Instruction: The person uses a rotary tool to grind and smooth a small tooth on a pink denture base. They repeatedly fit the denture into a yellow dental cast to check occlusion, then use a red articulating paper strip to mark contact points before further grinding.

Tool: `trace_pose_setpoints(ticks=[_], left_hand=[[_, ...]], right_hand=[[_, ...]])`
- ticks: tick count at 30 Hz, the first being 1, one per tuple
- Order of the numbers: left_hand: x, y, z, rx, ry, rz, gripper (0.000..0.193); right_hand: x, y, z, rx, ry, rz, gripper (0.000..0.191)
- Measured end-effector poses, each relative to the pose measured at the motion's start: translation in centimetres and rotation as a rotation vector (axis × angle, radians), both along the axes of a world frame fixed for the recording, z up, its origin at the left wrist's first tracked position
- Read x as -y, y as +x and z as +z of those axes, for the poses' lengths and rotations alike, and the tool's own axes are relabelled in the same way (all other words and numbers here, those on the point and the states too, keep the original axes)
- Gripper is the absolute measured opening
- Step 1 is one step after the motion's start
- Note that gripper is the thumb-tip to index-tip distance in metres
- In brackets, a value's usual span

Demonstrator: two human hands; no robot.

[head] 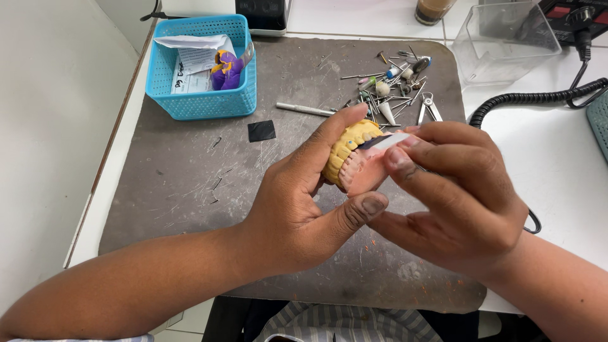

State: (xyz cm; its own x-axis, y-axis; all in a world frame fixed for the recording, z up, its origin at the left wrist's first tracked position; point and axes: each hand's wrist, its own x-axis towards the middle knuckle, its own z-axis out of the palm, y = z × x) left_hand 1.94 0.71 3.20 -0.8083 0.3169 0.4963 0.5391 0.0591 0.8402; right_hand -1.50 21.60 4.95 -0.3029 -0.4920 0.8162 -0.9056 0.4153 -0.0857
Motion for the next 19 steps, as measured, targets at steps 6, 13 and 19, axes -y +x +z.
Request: trace_pose_setpoints(ticks=[6,13,19], left_hand=[[-0.1,-0.2,0.0,-0.041,-0.042,0.027,0.071],[-0.1,-0.8,-0.4,-0.023,-0.084,0.091,0.065],[0.2,-2.6,-1.1,0.135,-0.025,0.109,0.057]], right_hand=[[0.2,-0.1,-0.4,0.037,-0.039,0.010,0.052],[0.0,-0.5,-0.1,0.149,-0.027,-0.041,0.052],[-0.2,-2.2,-0.8,0.347,-0.039,-0.004,0.056]])
